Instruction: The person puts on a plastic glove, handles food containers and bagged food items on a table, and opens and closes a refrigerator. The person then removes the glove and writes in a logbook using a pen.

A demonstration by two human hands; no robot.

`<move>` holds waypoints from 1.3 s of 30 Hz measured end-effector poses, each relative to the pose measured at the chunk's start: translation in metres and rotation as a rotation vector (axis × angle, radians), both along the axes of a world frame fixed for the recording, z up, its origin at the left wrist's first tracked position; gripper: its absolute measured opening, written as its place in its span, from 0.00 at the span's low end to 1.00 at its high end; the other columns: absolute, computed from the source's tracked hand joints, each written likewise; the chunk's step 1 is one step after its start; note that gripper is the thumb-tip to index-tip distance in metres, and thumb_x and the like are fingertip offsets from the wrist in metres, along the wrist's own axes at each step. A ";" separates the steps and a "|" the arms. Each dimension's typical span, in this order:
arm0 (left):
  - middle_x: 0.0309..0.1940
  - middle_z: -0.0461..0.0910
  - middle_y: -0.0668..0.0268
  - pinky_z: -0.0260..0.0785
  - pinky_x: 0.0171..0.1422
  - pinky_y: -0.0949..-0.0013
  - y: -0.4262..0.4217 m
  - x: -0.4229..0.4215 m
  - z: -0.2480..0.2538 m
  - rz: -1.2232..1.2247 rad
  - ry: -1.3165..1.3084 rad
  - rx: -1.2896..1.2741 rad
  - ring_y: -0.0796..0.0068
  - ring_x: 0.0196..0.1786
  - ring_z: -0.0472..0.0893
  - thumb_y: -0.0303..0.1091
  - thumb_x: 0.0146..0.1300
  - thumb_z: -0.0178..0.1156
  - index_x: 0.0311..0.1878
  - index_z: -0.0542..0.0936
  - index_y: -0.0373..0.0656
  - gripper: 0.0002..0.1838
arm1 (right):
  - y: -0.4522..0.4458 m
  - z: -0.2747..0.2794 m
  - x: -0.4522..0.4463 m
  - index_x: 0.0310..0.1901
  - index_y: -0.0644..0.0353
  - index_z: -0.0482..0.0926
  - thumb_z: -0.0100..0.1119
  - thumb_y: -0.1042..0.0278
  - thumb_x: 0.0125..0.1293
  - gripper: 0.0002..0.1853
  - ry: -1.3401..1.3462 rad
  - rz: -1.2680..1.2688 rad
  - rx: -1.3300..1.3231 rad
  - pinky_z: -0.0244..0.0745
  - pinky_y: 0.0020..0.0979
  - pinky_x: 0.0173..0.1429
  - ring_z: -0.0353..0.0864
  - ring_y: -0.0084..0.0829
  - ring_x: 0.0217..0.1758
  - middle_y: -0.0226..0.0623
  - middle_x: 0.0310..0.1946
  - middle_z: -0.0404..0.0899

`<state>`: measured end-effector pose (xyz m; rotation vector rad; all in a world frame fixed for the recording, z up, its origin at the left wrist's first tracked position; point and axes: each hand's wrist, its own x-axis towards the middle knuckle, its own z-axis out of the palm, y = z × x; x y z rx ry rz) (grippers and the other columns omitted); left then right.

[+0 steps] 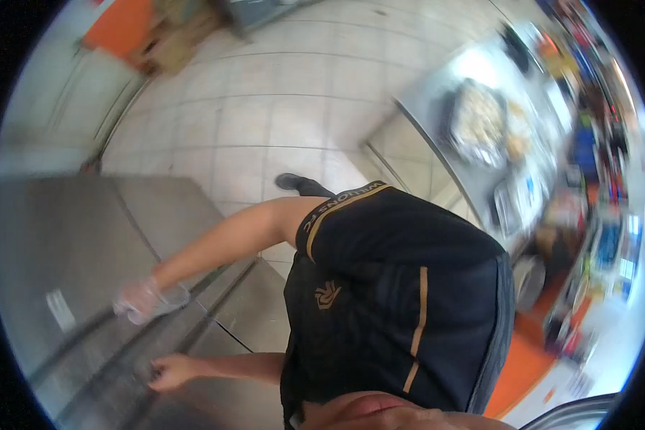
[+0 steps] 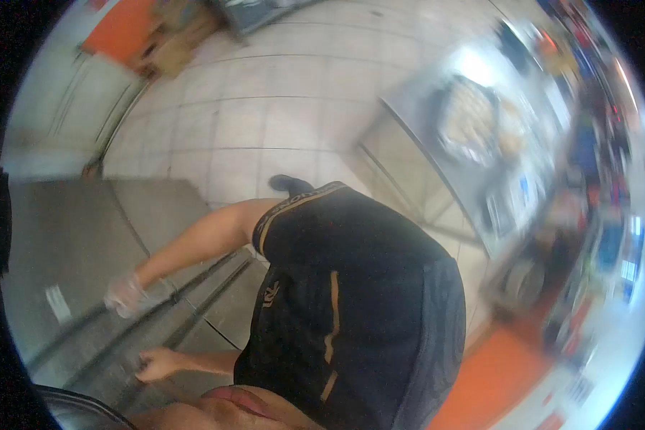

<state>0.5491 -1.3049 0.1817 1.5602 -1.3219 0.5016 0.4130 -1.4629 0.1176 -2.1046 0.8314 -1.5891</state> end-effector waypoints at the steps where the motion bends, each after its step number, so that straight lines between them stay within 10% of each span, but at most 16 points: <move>1: 0.51 0.74 0.54 0.71 0.53 0.59 0.014 -0.022 0.013 -0.039 0.089 0.074 0.61 0.50 0.77 0.32 0.72 0.58 0.64 0.67 0.37 0.21 | 0.052 -0.006 -0.040 0.39 0.59 0.83 0.62 0.56 0.58 0.15 -0.093 -0.034 0.127 0.78 0.41 0.41 0.84 0.41 0.36 0.46 0.35 0.85; 4: 0.51 0.75 0.53 0.72 0.53 0.59 0.017 -0.014 -0.001 -0.112 0.127 0.067 0.60 0.50 0.78 0.32 0.71 0.59 0.63 0.68 0.35 0.21 | 0.205 -0.023 -0.121 0.32 0.58 0.82 0.60 0.62 0.61 0.09 0.062 -0.310 0.354 0.77 0.35 0.34 0.83 0.30 0.26 0.35 0.29 0.86; 8: 0.50 0.76 0.52 0.74 0.53 0.59 0.009 -0.002 -0.028 -0.275 0.071 -0.023 0.58 0.49 0.79 0.33 0.70 0.60 0.62 0.70 0.34 0.21 | 0.383 -0.091 -0.161 0.31 0.58 0.82 0.62 0.65 0.63 0.07 -0.740 -0.297 0.700 0.79 0.27 0.36 0.85 0.21 0.31 0.32 0.29 0.87; 11: 0.50 0.77 0.51 0.75 0.53 0.60 0.045 -0.044 -0.046 -0.581 0.016 -0.012 0.56 0.49 0.80 0.34 0.69 0.62 0.61 0.71 0.33 0.22 | 0.503 -0.083 -0.177 0.39 0.60 0.82 0.61 0.63 0.69 0.09 -0.767 -0.701 0.850 0.80 0.29 0.39 0.85 0.25 0.34 0.34 0.34 0.87; 15: 0.50 0.77 0.57 0.72 0.57 0.63 0.237 -0.191 -0.055 -1.559 0.312 0.549 0.63 0.51 0.78 0.30 0.73 0.57 0.56 0.74 0.34 0.13 | 0.643 -0.060 -0.183 0.58 0.59 0.76 0.58 0.56 0.74 0.19 -1.228 -0.694 0.508 0.78 0.31 0.48 0.83 0.25 0.48 0.37 0.52 0.83; 17: 0.50 0.75 0.60 0.67 0.63 0.62 0.337 -0.222 -0.072 -1.868 0.027 0.824 0.66 0.53 0.76 0.33 0.70 0.59 0.57 0.73 0.37 0.16 | 0.716 -0.052 -0.178 0.69 0.59 0.64 0.58 0.50 0.73 0.30 -1.296 -0.810 0.401 0.76 0.33 0.55 0.79 0.30 0.58 0.39 0.62 0.76; 21: 0.53 0.71 0.56 0.69 0.58 0.61 0.574 -0.239 -0.051 -2.739 -0.155 0.974 0.61 0.52 0.75 0.50 0.50 0.77 0.56 0.72 0.37 0.37 | 0.882 -0.027 -0.146 0.77 0.57 0.51 0.55 0.52 0.75 0.37 -1.230 -1.232 0.228 0.76 0.35 0.60 0.77 0.36 0.63 0.44 0.68 0.71; 26: 0.44 0.78 0.57 0.71 0.53 0.60 0.777 -0.230 -0.048 -2.884 -0.257 1.190 0.57 0.48 0.79 0.38 0.58 0.71 0.48 0.78 0.39 0.19 | 1.084 -0.014 -0.100 0.79 0.53 0.41 0.57 0.50 0.73 0.44 -0.973 -1.681 0.102 0.73 0.41 0.65 0.74 0.44 0.66 0.48 0.72 0.64; 32: 0.39 0.80 0.57 0.73 0.47 0.64 0.923 -0.252 -0.042 -3.183 -0.361 1.281 0.57 0.42 0.81 0.25 0.63 0.64 0.42 0.81 0.38 0.06 | 1.228 -0.008 -0.094 0.79 0.32 0.25 0.53 0.44 0.74 0.48 -1.344 -1.506 -0.261 0.61 0.60 0.73 0.44 0.53 0.82 0.42 0.81 0.25; 39: 0.38 0.76 0.56 0.72 0.46 0.60 1.078 -0.329 -0.091 -3.178 -0.344 1.088 0.54 0.40 0.78 0.26 0.64 0.62 0.42 0.77 0.36 0.06 | 1.386 -0.049 -0.183 0.79 0.31 0.31 0.47 0.40 0.75 0.43 -1.539 -1.671 -0.270 0.49 0.59 0.79 0.35 0.51 0.83 0.40 0.82 0.29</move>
